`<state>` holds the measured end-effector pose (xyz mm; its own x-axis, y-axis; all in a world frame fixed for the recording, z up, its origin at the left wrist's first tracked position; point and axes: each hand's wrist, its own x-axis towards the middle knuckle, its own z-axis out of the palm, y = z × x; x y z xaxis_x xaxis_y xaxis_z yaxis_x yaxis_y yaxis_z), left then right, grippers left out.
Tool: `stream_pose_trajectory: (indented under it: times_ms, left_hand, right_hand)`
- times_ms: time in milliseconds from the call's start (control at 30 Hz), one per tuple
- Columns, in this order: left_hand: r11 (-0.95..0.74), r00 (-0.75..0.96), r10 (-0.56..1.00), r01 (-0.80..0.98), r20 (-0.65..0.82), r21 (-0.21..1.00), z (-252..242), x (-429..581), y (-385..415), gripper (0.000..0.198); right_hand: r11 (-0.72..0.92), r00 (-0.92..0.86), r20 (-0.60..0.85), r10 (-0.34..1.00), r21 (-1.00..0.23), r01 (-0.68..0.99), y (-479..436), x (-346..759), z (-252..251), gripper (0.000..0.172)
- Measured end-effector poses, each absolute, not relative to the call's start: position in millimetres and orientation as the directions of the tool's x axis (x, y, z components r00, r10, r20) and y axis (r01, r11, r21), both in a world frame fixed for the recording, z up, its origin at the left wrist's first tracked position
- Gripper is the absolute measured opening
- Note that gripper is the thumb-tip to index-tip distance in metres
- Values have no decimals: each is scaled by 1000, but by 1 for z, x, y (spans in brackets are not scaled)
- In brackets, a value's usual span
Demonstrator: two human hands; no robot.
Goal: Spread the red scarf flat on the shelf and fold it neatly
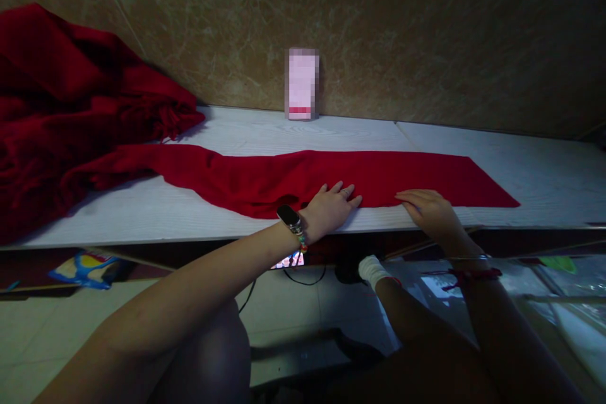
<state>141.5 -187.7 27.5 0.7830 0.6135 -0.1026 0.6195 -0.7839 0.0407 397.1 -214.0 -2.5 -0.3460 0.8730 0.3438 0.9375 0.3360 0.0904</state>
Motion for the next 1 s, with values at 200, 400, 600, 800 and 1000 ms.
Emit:
stream_pose_trajectory:
  times_ms: [200, 400, 600, 800, 1000]
  left_hand:
    - [-808, 809, 585, 587, -67, 36, 27, 137, -181, 46]
    - [-810, 808, 574, 584, -137, 54, 27, 133, -179, 47]
    - [-800, 792, 557, 593, -250, 96, 36, 132, -181, 51]
    - [-795, 793, 561, 596, -237, 112, 36, 132, -182, 51]
    - [-844, 853, 510, 521, -115, 122, 43, 126, -176, 42]
  right_hand:
    - [272, -291, 395, 871, 104, 957, -213, 395, 0, 22]
    - [236, -263, 390, 882, 117, 965, -213, 392, 1, 19]
    - [332, -331, 270, 904, 43, 942, -213, 382, 12, 25]
    - [395, -337, 352, 873, -105, 913, -212, 356, 16, 24]
    - [407, -360, 277, 891, -137, 903, -204, 350, 11, 23]
